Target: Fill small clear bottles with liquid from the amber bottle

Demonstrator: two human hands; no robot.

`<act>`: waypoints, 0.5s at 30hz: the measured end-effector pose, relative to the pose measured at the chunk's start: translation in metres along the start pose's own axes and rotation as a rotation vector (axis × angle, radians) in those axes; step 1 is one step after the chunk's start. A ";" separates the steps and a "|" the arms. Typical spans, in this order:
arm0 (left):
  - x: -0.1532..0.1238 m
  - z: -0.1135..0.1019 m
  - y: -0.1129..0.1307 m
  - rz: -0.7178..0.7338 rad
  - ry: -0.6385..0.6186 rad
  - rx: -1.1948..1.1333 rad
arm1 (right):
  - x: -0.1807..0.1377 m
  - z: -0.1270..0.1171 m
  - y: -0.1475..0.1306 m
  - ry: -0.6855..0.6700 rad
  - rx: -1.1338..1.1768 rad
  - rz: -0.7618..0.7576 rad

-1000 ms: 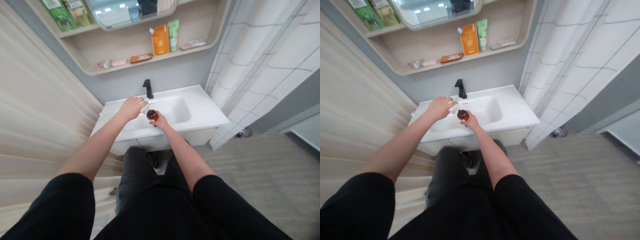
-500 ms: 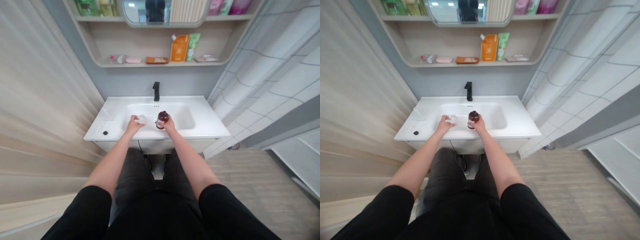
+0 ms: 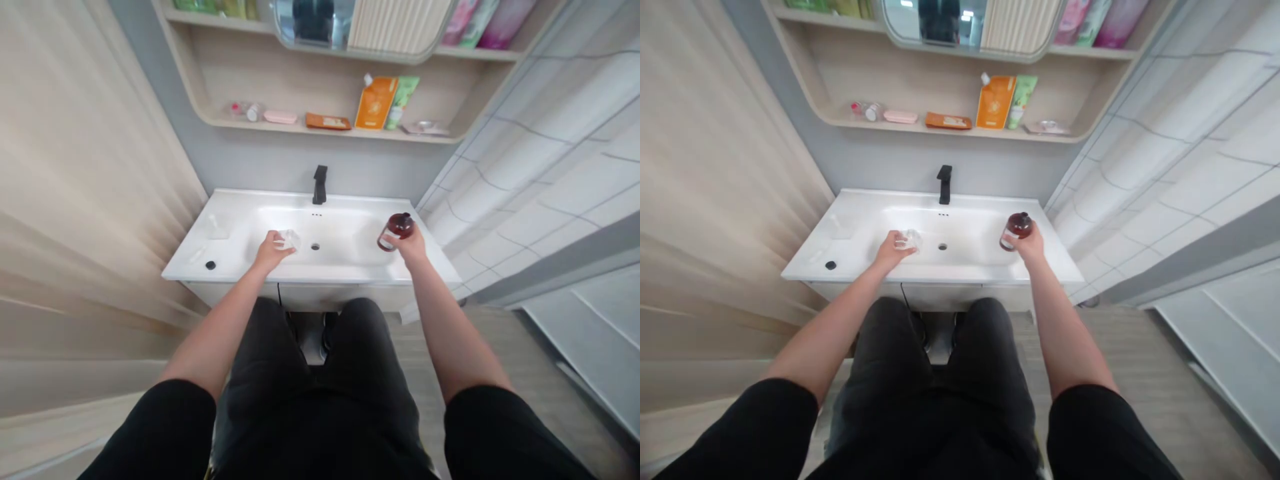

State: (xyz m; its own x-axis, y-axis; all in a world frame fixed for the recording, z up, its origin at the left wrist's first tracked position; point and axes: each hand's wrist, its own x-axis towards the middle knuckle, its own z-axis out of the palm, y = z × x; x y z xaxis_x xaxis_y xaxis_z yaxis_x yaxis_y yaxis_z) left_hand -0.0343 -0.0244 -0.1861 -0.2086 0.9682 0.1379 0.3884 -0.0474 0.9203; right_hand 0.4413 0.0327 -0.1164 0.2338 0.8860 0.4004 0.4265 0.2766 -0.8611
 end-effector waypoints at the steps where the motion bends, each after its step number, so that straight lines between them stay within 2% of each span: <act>1: 0.000 0.000 -0.001 0.005 0.014 0.016 | 0.005 -0.012 0.006 0.038 -0.010 0.018; 4: -0.001 0.000 0.001 -0.001 0.031 0.094 | 0.016 -0.042 0.025 0.128 0.012 0.110; 7: -0.003 -0.001 0.007 -0.013 0.000 0.155 | 0.017 -0.062 0.042 0.202 0.066 0.234; 12: -0.005 0.001 0.011 0.000 -0.043 0.220 | 0.014 -0.074 0.065 0.294 0.112 0.324; 15: -0.004 0.002 0.010 -0.008 -0.030 0.229 | 0.014 -0.074 0.071 0.262 0.103 0.302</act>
State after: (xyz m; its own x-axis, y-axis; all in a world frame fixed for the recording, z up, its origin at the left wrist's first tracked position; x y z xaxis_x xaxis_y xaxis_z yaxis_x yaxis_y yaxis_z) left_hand -0.0283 -0.0286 -0.1785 -0.1871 0.9754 0.1165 0.5811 0.0143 0.8137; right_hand 0.5400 0.0371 -0.1490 0.5554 0.8120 0.1795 0.2181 0.0661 -0.9737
